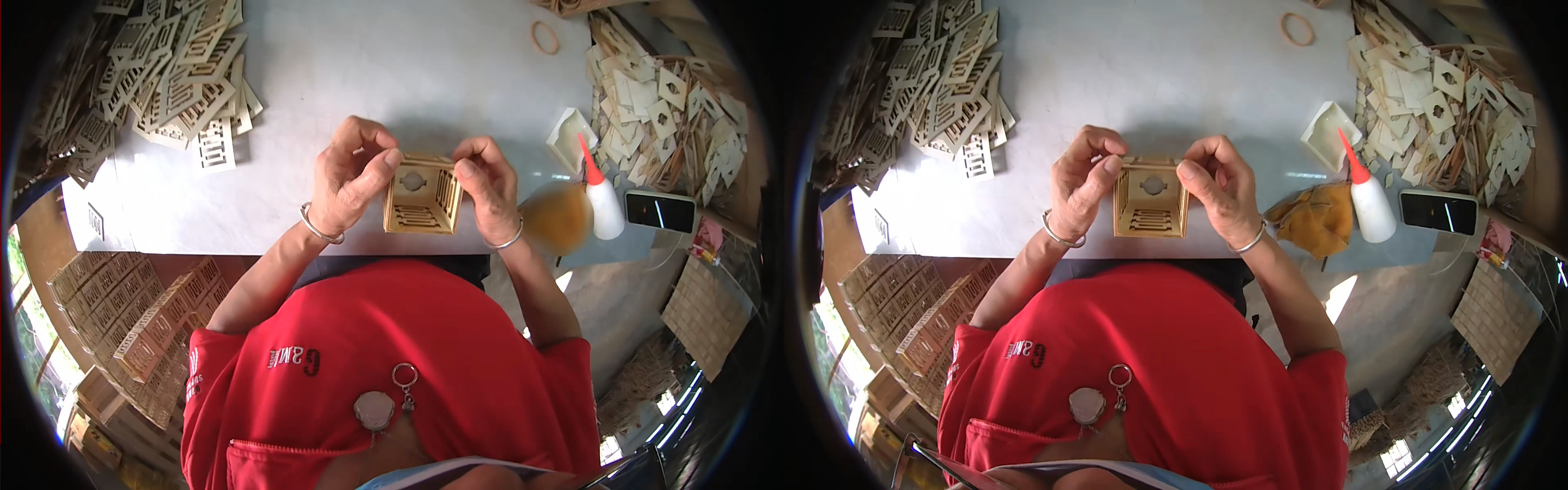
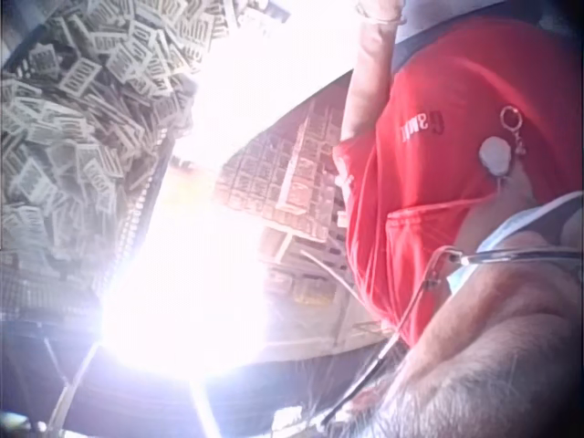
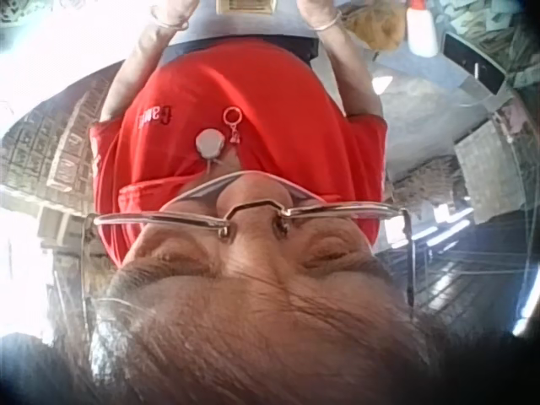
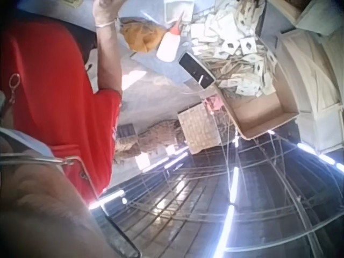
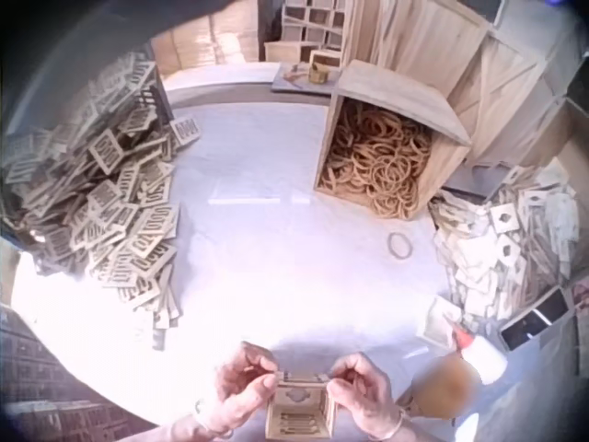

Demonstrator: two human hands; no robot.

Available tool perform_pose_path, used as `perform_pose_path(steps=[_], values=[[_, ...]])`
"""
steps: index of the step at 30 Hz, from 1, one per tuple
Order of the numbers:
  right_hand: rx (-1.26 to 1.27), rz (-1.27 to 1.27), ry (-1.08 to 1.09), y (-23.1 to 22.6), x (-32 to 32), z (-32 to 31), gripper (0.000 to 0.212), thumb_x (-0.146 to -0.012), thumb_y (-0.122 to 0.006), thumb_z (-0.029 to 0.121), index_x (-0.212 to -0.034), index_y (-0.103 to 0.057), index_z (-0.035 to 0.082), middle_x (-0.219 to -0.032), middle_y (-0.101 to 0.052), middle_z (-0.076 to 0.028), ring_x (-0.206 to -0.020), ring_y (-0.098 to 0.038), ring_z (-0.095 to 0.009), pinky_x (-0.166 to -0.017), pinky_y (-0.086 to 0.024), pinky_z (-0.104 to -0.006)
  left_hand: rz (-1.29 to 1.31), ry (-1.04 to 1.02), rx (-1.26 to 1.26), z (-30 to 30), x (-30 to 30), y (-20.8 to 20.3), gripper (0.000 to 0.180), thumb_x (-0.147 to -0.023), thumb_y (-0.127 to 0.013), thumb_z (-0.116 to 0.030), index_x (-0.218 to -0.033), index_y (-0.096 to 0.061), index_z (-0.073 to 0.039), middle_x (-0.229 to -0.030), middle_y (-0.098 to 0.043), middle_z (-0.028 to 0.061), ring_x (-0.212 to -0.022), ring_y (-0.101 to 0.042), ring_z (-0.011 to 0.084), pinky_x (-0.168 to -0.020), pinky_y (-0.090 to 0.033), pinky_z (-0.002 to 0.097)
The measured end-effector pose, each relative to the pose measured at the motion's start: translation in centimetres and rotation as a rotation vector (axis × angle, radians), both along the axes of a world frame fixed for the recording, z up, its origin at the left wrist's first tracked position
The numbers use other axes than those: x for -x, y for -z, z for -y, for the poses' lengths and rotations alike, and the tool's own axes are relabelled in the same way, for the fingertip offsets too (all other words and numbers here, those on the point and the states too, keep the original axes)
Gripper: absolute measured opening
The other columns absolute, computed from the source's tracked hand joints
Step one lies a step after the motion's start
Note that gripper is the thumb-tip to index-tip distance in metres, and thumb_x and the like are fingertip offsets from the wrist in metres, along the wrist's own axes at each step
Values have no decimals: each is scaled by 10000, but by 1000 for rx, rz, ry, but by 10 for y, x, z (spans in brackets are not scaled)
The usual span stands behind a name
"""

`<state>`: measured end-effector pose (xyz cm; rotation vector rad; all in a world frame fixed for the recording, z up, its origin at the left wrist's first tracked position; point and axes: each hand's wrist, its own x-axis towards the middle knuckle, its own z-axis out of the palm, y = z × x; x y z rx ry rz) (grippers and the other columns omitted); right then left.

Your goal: Assemble small laser-cut wooden boxes by applying glue to the edges and securing the pieces with rubber bands.

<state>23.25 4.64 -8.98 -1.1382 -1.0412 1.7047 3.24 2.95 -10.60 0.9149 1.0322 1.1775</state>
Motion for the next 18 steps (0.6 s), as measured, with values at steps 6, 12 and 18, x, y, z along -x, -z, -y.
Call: perform_pose_path(steps=[6,12,18], values=[[54,26,25,-2,-1,5,179,-864,-633,141,-904,-518,10,-765,-512,15,-680,-452,-44,-611,-388,-187,86,97,283,-1,2,-12,199,-886,-605,-181,-961,-546,-6,-824,-569,22,-740,-505,64,-655,-425,225],[40,26,-14,-5,1,1,175,-875,-619,158,-902,-528,11,-758,-503,23,-673,-439,-40,-595,-369,-189,-15,96,155,-5,-1,-11,172,-867,-614,-168,-904,-555,-10,-821,-569,15,-722,-510,75,-638,-424,228],[4,134,-18,-1,-1,9,259,-887,-621,237,-951,-549,-3,-771,-522,24,-689,-452,-38,-620,-384,-180,-175,71,-123,-5,4,5,186,-863,-618,-182,-830,-565,-7,-873,-533,36,-741,-520,92,-660,-437,240]])
